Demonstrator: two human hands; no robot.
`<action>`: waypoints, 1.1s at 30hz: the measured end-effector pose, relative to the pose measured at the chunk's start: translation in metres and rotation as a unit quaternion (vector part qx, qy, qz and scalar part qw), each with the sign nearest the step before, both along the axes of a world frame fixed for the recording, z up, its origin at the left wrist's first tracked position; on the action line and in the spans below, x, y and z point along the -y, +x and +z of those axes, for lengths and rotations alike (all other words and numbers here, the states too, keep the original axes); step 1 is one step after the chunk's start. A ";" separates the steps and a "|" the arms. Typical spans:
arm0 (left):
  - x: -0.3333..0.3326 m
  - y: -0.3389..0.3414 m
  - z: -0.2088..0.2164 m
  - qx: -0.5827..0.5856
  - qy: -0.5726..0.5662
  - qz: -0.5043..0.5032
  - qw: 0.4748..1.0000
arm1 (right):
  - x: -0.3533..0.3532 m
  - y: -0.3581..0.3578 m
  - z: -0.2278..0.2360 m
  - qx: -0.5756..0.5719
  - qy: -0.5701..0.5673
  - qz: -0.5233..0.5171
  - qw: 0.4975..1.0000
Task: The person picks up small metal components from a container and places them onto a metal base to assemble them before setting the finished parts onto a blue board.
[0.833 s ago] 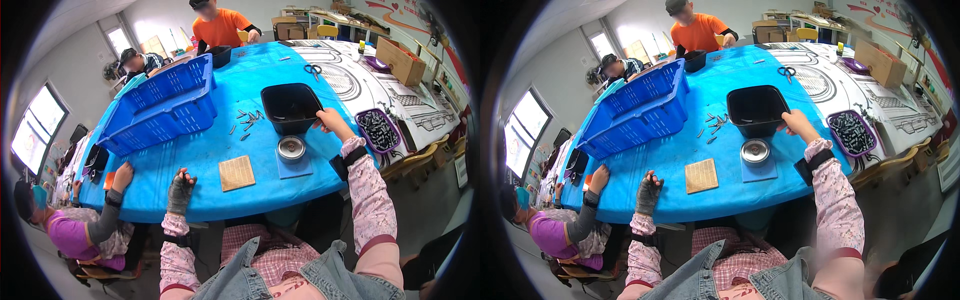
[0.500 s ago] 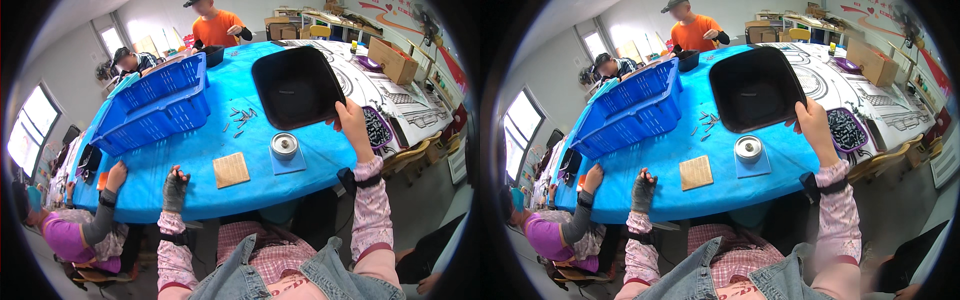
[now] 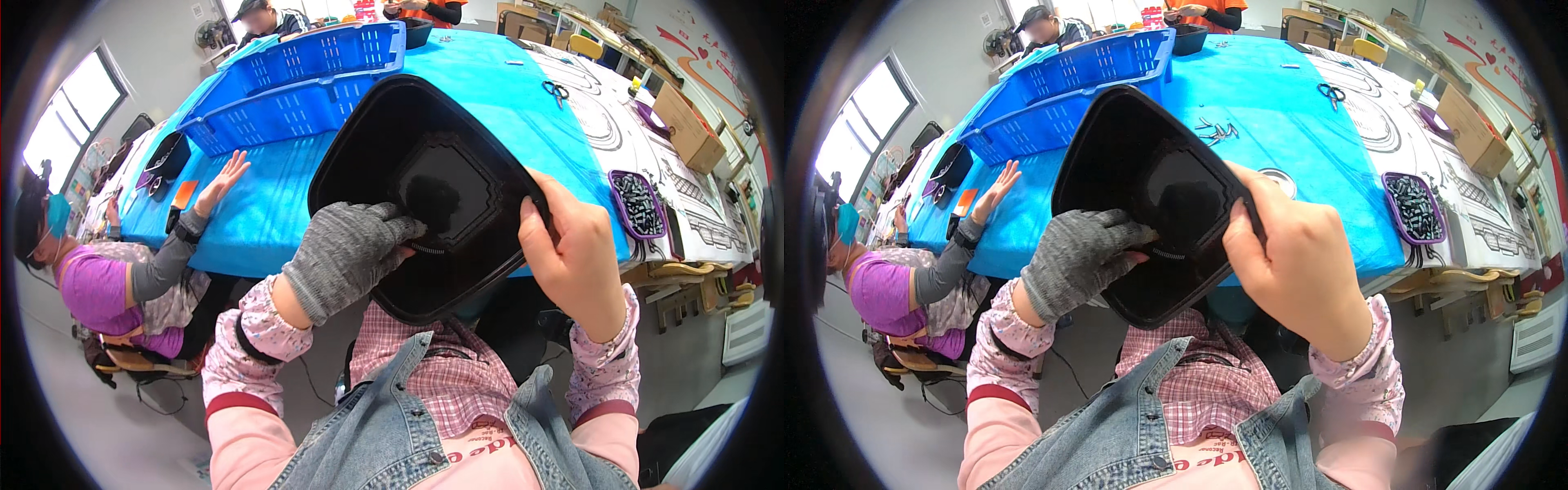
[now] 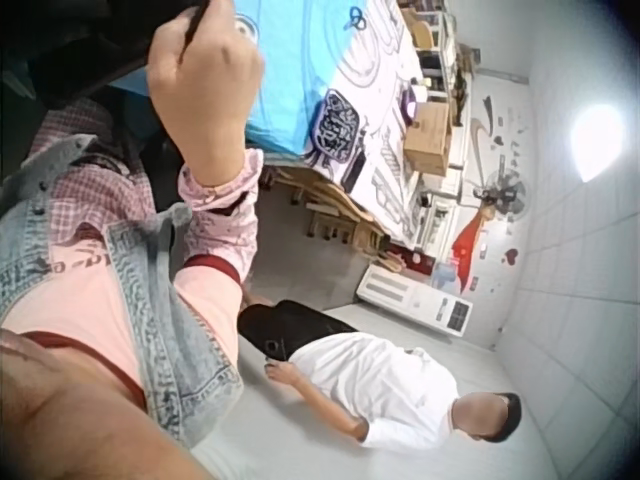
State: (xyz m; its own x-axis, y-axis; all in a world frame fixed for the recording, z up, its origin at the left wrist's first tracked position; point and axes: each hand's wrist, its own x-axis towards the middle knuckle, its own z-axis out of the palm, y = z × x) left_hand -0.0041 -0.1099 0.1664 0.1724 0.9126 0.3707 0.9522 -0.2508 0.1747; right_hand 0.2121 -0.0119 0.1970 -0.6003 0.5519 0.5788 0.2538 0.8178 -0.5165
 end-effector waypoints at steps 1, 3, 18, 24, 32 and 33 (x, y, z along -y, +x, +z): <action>-0.002 -0.002 -0.007 -0.024 -0.002 -0.007 1.000 | 0.003 0.000 0.000 0.007 0.023 0.005 1.000; -0.004 -0.003 -0.014 -0.048 -0.006 -0.015 0.999 | 0.007 -0.001 -0.002 0.021 0.073 0.010 0.997; -0.032 0.018 0.002 -0.029 -0.052 -0.127 0.990 | -0.026 0.018 -0.013 -0.009 0.052 -0.016 0.998; -0.055 -0.022 0.013 0.236 0.106 -0.055 0.964 | -0.130 0.073 -0.016 -0.144 -0.168 -0.181 0.958; -0.163 -0.114 -0.074 0.273 0.017 0.058 0.960 | -0.250 0.101 -0.117 -0.184 -0.347 -0.232 0.890; -0.173 -0.121 -0.083 0.264 -0.005 0.092 0.960 | -0.247 0.094 -0.120 -0.197 -0.366 -0.222 0.882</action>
State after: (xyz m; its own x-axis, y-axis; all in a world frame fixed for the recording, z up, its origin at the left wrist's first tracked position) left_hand -0.1251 0.0633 0.0831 -0.2025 0.9133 0.3534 0.7586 -0.0819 0.6464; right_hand 0.3060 0.2353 0.0766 -0.0633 0.9943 0.0857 0.1485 0.0943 -0.9844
